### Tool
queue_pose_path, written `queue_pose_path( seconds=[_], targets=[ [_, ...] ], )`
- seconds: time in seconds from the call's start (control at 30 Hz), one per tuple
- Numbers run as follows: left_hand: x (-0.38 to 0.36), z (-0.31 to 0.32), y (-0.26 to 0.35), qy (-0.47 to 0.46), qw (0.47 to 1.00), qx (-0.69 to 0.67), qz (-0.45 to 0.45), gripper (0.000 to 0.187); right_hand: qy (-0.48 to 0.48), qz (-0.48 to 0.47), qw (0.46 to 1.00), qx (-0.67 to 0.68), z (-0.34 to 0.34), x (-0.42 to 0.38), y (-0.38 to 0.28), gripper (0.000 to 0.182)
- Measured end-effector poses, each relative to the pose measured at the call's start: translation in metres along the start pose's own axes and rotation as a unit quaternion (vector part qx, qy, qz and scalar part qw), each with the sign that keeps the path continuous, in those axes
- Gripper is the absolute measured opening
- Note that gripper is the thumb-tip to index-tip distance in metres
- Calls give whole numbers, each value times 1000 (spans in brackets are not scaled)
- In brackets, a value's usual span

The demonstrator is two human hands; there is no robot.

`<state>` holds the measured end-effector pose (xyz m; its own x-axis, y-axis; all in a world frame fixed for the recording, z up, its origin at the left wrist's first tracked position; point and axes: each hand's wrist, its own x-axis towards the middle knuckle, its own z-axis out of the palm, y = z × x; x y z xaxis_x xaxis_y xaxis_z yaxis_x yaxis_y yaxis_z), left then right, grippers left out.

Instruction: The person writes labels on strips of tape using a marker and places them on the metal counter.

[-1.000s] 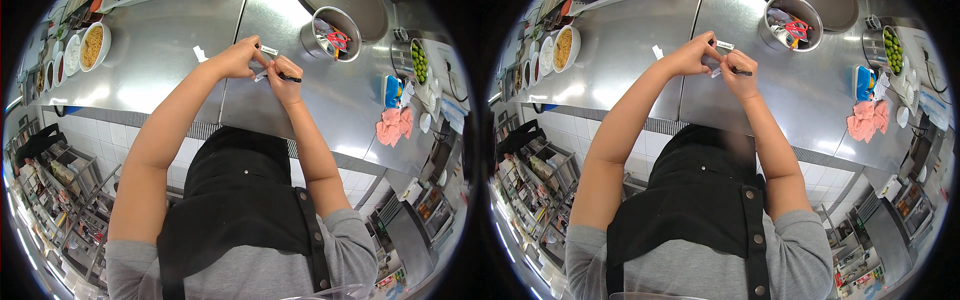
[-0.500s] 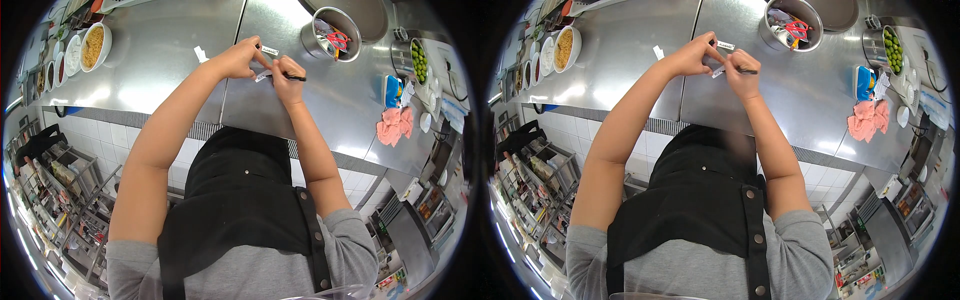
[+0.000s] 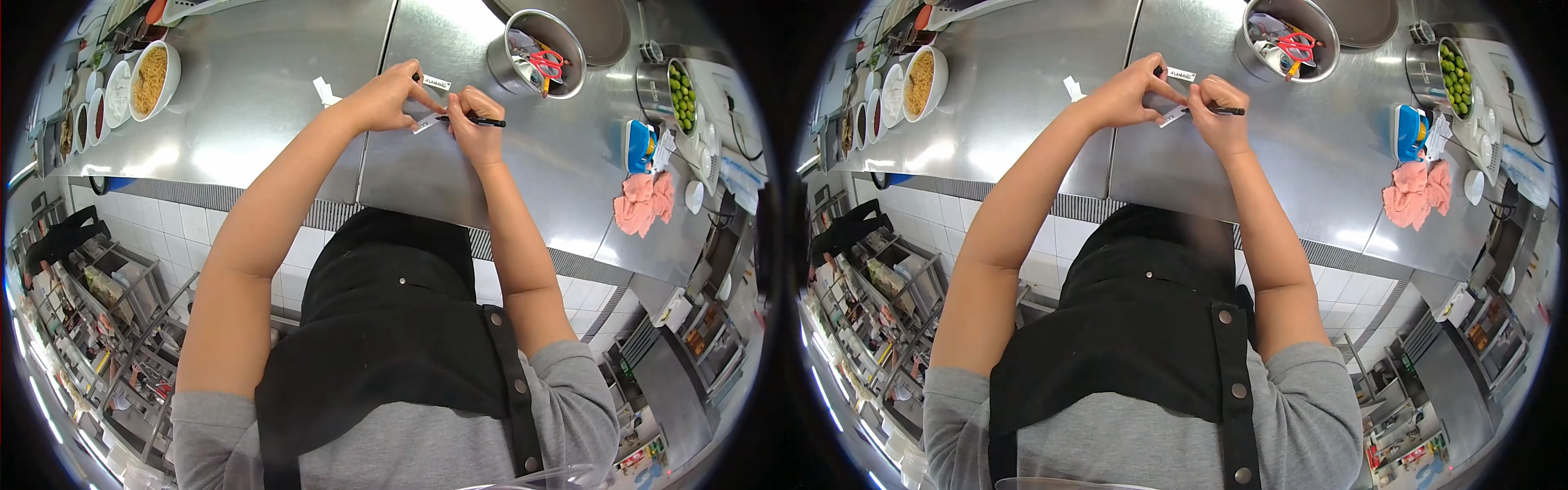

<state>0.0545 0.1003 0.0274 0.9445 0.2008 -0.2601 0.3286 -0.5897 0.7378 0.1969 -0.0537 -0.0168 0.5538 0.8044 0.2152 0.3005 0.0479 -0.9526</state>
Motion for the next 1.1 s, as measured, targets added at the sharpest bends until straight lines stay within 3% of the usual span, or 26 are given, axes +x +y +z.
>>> queue_pose_path(
  seconds=[0.67,0.77,0.83,0.93,1.1],
  targets=[
    [1,0,1,11,1000,8,20,51,-12,-37,999,-38,1,-1,-1,34],
    [2,2,-2,16,1000,1,16,52,-20,-15,999,-26,1,-2,-6,34],
    [2,2,0,11,1000,5,18,52,10,60,996,57,1,-3,-12,35],
    [2,1,0,9,1000,9,18,53,24,-10,1000,-10,3,-1,0,35],
    [3,1,0,11,1000,6,17,53,18,-15,999,-31,2,-2,-1,35]
  ],
)
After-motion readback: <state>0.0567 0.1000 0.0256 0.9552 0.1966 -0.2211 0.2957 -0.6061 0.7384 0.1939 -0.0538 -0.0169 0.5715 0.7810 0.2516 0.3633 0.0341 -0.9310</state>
